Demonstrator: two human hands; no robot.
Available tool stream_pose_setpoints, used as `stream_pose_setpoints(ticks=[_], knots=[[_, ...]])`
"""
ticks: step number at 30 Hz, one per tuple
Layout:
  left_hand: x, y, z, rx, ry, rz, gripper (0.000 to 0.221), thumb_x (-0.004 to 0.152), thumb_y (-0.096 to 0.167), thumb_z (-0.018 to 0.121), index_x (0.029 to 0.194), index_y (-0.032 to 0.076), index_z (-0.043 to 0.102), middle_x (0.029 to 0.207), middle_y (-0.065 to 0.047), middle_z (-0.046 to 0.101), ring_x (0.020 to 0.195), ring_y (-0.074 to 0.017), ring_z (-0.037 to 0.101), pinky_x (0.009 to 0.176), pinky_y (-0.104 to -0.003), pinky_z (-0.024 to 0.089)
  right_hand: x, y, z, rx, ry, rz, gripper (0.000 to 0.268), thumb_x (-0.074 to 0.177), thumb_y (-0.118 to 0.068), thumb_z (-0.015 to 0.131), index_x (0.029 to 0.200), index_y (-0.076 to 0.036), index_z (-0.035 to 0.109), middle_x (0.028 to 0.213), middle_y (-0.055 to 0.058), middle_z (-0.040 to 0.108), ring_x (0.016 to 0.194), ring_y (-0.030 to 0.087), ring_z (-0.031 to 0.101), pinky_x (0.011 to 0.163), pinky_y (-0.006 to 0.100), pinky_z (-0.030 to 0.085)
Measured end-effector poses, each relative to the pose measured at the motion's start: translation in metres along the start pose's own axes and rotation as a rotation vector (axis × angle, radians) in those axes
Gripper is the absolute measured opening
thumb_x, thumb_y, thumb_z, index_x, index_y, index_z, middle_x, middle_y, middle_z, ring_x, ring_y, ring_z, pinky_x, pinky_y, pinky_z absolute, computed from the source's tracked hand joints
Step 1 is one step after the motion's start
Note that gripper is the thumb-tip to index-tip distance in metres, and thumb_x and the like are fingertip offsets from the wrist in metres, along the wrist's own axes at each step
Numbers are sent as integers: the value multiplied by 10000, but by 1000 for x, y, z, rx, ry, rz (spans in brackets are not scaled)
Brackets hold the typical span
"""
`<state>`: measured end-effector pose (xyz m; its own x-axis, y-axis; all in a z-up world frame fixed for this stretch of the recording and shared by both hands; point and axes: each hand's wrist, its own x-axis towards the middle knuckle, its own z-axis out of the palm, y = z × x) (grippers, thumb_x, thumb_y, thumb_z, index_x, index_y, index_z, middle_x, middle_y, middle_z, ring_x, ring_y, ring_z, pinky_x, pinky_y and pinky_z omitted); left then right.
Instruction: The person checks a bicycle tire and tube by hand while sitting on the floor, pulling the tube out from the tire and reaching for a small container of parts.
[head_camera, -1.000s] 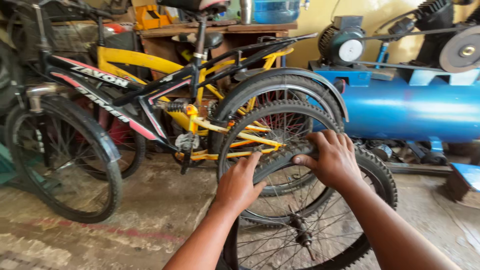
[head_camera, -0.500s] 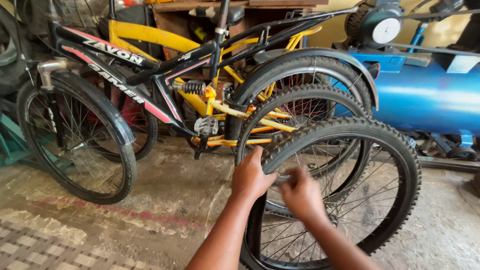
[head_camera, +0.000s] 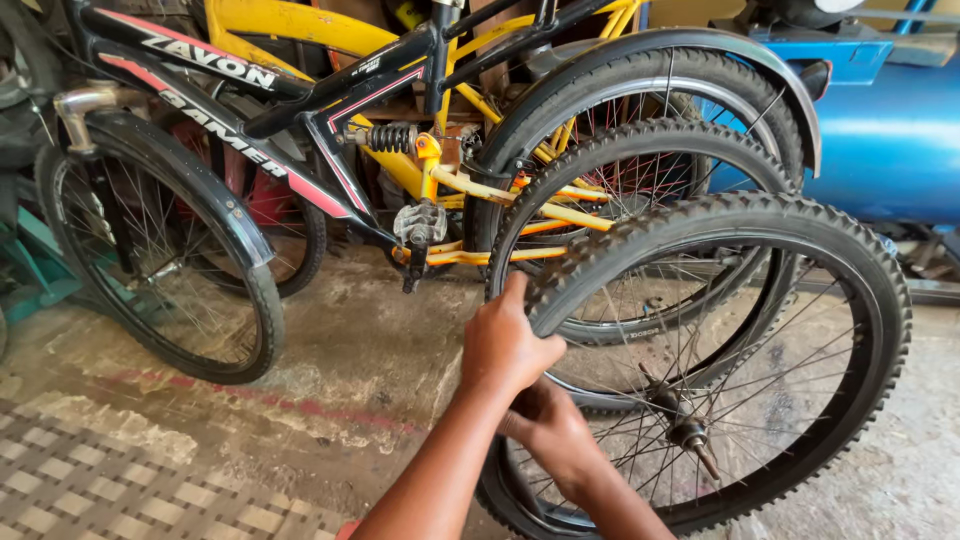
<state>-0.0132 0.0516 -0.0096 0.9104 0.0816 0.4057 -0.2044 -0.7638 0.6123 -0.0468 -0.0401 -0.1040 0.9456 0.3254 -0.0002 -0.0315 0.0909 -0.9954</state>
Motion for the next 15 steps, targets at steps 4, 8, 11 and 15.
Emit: stream_pose_setpoints(ticks=[4,8,11,15], knots=[[-4,-4,0,-14,28,17,627,620,224,794,1185,102,550,936,-215,727,909,-443,702,803,-538,558,4,8,-5,84,-126,110,434,846,-93,755,1252,18,649,1223,154,748,1109,214,687,971,350,523],[-5,-2,0,14,22,20,606,629,255,794,1177,115,576,947,-188,748,912,-416,724,814,-523,567,4,22,-17,401,-205,177,440,845,-91,695,1283,-63,661,1268,45,712,1111,139,661,940,306,515],[-13,-1,-3,-6,9,47,670,625,389,847,1167,105,574,944,-187,750,904,-424,719,798,-531,561,-2,30,-17,500,-115,49,402,865,-68,677,1264,-20,660,1122,99,691,1013,204,683,902,378,574],[-14,8,-3,15,30,166,769,689,653,853,1102,66,576,948,-225,723,892,-458,701,757,-546,556,-12,29,-28,612,-73,41,391,865,-69,653,1254,-111,651,1096,33,726,951,162,683,850,382,557]])
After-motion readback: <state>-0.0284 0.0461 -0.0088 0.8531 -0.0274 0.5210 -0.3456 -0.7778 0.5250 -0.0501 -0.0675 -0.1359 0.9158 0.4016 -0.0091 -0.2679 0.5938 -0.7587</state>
